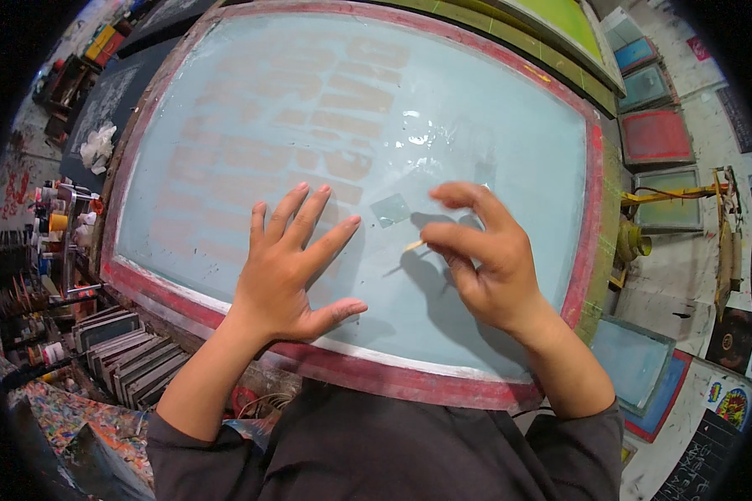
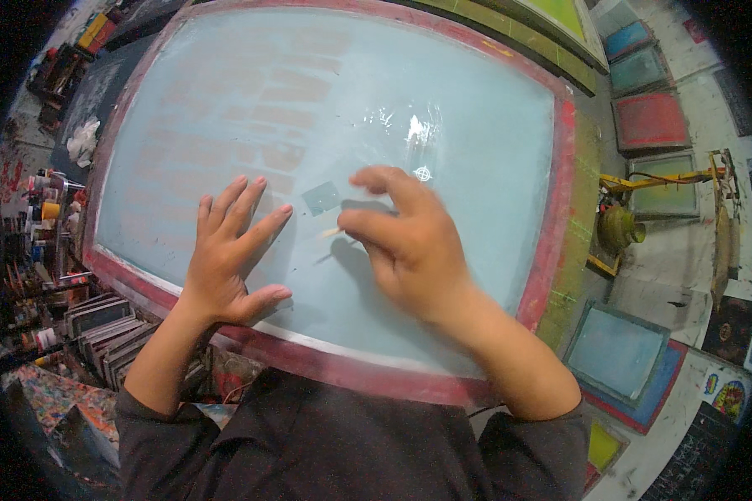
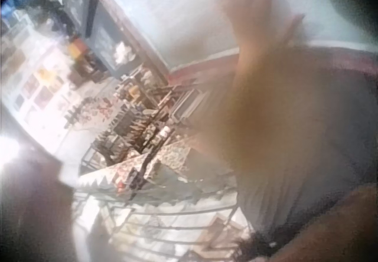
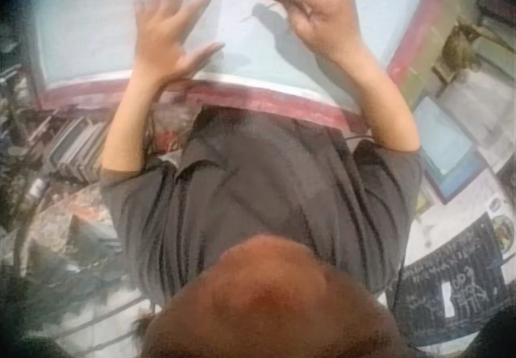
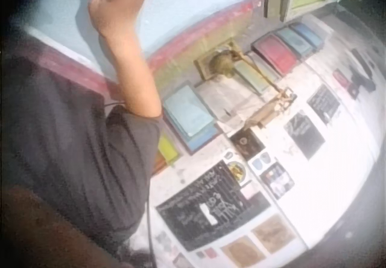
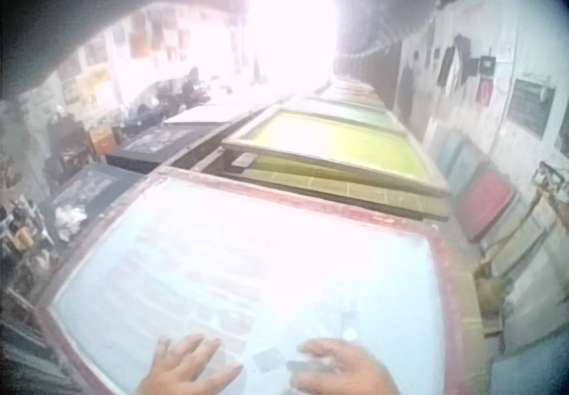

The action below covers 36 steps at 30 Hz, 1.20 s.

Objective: The person performs screen printing by applying ink to a screen, using a squeegee to spread the ink, and scraping the surface with a small tool. They repeatedly wipe the screen with a cloth and use a brush to clean or adjust the ink pattern.

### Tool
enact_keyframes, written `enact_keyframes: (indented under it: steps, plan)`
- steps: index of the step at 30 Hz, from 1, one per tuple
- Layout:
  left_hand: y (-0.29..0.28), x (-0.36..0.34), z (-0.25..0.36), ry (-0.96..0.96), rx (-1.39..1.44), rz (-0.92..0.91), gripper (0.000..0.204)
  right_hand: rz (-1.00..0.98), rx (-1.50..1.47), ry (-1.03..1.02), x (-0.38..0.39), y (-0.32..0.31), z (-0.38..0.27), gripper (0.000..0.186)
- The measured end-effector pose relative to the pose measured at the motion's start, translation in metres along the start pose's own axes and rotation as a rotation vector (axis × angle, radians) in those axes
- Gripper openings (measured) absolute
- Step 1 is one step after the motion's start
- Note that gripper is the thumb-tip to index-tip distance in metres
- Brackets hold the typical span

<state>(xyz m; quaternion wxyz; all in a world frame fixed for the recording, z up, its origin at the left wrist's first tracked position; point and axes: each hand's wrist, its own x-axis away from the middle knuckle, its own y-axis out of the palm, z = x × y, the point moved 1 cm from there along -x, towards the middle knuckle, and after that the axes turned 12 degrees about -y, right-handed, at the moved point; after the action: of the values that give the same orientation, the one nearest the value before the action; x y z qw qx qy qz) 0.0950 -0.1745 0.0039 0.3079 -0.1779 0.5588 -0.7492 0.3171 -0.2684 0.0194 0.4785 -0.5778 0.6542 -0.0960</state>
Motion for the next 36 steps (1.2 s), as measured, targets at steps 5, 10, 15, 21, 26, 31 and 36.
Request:
enact_keyframes:
  steps: [5,10,15,21,26,31,36]
  plan:
    - [0.002,0.001,0.001,-0.006,-0.009,0.009,0.076,-0.103,0.243,-0.164,0.001,-0.004,-0.004,0.029]
    - [0.004,0.002,-0.001,0.01,-0.013,0.009,0.076,-0.017,0.341,0.237,0.007,0.013,-0.016,0.016]
    - [0.004,0.001,-0.003,0.052,-0.038,0.015,0.074,-0.166,0.531,0.323,-0.001,0.028,-0.033,0.019]
    - [0.001,-0.003,-0.002,0.066,0.005,-0.077,0.076,-0.101,0.401,0.33,0.008,0.034,-0.041,0.013]
    - [-0.007,-0.008,-0.002,0.076,-0.033,-0.194,0.083,-0.177,0.506,0.354,0.004,0.035,-0.05,0.02]
    - [-0.007,-0.007,-0.002,0.071,-0.136,-0.244,0.086,-0.122,0.466,0.297,0.0,0.038,-0.033,0.014]
    - [-0.005,-0.006,-0.004,0.022,-0.06,-0.219,0.079,-0.094,0.341,0.214,-0.001,0.031,-0.019,0.015]
